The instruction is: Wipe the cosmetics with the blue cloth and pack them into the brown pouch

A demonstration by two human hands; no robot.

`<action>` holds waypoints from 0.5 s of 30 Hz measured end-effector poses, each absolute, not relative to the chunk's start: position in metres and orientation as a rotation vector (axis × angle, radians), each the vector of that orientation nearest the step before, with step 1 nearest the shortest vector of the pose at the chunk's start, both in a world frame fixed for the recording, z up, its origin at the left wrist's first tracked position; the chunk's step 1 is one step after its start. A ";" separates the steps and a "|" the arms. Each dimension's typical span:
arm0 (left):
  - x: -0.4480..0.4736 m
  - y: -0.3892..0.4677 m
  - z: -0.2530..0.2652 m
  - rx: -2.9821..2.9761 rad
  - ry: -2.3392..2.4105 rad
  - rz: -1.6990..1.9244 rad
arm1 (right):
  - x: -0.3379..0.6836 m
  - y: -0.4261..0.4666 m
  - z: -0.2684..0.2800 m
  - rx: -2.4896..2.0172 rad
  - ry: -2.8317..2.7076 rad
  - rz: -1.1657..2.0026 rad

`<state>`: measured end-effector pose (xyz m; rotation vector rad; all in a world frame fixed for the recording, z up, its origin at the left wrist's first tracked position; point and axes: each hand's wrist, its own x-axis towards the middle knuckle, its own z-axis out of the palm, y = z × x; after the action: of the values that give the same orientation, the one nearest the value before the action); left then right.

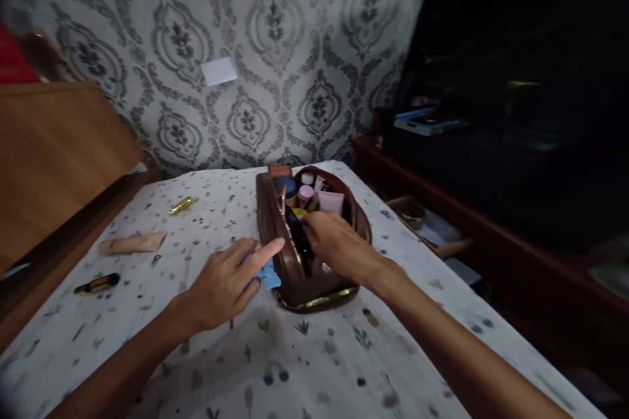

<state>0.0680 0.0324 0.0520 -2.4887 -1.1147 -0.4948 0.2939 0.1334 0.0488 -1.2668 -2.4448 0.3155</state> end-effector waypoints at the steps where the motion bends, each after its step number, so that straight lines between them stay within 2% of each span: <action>1: 0.061 0.032 0.051 -2.494 -1.179 -0.501 | 0.293 0.134 0.048 -1.251 -2.450 0.305; 5: 0.012 0.043 0.037 -2.448 -1.548 -0.569 | 0.289 0.127 0.055 -1.281 -2.506 0.279; 8: -0.044 0.070 0.025 -2.196 -2.006 -0.559 | 0.287 0.117 0.060 -1.267 -2.480 0.230; 15: -0.157 0.143 0.014 -1.715 -2.390 -0.465 | 0.290 0.078 0.071 -1.022 -2.098 -0.005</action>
<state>-0.1568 0.1434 0.0136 -1.7146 -2.3900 -0.4653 0.2897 0.0776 0.0710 -1.0217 -2.0977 -0.0046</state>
